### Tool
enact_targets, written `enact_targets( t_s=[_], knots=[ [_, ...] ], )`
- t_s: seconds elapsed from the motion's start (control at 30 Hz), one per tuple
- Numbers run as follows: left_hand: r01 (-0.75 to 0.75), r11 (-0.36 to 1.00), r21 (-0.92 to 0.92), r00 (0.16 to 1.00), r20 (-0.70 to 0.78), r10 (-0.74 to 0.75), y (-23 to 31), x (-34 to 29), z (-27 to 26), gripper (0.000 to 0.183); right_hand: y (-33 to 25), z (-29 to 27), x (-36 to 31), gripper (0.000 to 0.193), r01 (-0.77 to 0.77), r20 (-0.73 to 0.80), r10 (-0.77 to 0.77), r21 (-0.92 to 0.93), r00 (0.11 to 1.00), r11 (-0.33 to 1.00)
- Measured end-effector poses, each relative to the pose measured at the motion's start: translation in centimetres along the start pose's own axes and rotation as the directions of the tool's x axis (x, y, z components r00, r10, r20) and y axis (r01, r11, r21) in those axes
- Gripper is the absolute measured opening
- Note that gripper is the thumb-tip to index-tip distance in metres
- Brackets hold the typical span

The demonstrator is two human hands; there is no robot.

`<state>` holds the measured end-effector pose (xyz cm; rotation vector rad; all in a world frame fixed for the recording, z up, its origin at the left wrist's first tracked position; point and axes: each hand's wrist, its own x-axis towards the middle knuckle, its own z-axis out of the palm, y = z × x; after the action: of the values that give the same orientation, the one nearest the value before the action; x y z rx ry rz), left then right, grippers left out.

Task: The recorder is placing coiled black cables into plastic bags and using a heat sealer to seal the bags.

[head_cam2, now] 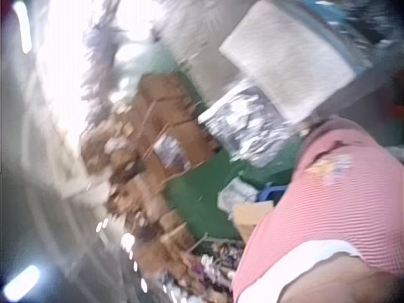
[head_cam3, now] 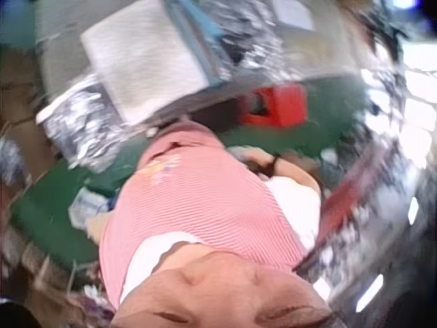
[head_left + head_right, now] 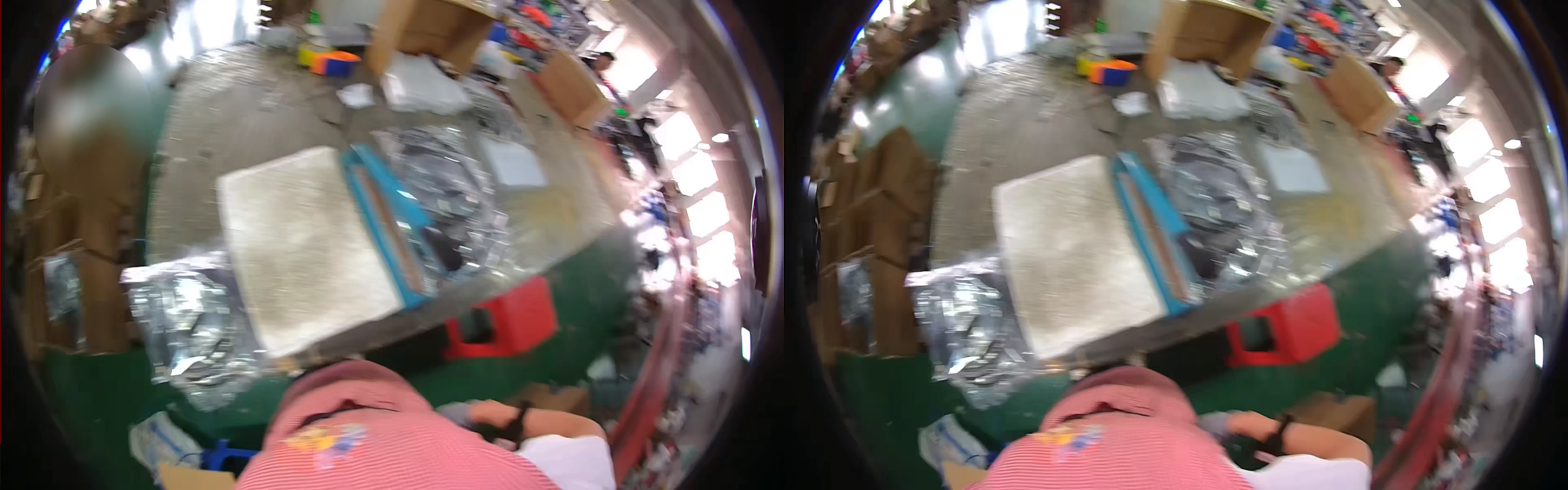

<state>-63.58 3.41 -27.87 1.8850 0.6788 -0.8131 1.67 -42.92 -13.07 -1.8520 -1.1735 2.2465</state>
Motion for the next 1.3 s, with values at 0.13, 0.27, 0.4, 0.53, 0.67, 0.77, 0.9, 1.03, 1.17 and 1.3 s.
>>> enact_targets(
  t_s=[0.13,0.27,0.4,0.53,0.67,0.77,0.9,1.03,1.17,1.3],
  knots=[
    [-0.09,0.991,0.097,0.985,0.155,0.074,2.2,9.6,-5.9,0.038,3.9,4.9,-0.7,0.047,0.007,-0.165,0.029,0.216,0.986,0.976],
    [-0.001,0.985,0.172,0.988,0.151,-0.025,25.9,8.0,-10.7,0.039,-3.5,-1.1,-5.3,0.044,-0.021,-0.052,0.018,-0.067,0.999,0.998],
    [0.025,0.957,0.287,0.973,0.211,-0.089,40.2,7.5,-12.3,0.039,-4.3,-6.0,-6.7,0.037,-0.112,-0.155,0.089,-0.146,0.984,0.983],
    [0.027,0.928,0.372,0.954,0.266,-0.134,41.3,3.6,-10.5,0.04,-7.2,-7.8,-7.4,0.04,-0.165,-0.357,0.146,-0.023,0.922,0.986],
    [-0.082,0.798,0.597,0.955,0.275,-0.108,42.9,6.1,-15.5,0.044,-9.8,-6.9,-7.0,0.043,-0.178,-0.436,0.176,0.037,0.883,0.983],
    [-0.164,0.778,0.606,0.985,0.066,0.157,47.0,7.5,-19.1,0.038,-10.9,-6.5,-6.4,0.045,-0.125,-0.501,0.127,0.038,0.856,0.991],
    [-0.254,0.791,0.557,0.933,-0.075,0.353,50.6,8.8,-20.7,0.035,-11.8,-8.9,-7.1,0.047,-0.054,-0.572,0.067,0.039,0.817,0.998],
    [-0.48,0.646,0.593,0.811,0.02,0.585,57.3,11.9,-21.7,0.027,-10.9,-8.2,-10.3,0.046,-0.014,-0.717,0.238,0.303,0.655,0.953],
    [-0.599,0.581,0.551,0.713,0.036,0.7,61.8,13.6,-20.7,0.026,-5.7,-11.0,-11.5,0.045,0.121,-0.81,0.297,0.408,0.506,0.905],
    [-0.532,0.65,0.543,0.782,0.019,0.623,65.2,15.1,-19.4,0.026,2.4,-16.6,-11.1,0.042,0.627,-0.823,0.489,0.548,0.289,0.553]
  ],
)
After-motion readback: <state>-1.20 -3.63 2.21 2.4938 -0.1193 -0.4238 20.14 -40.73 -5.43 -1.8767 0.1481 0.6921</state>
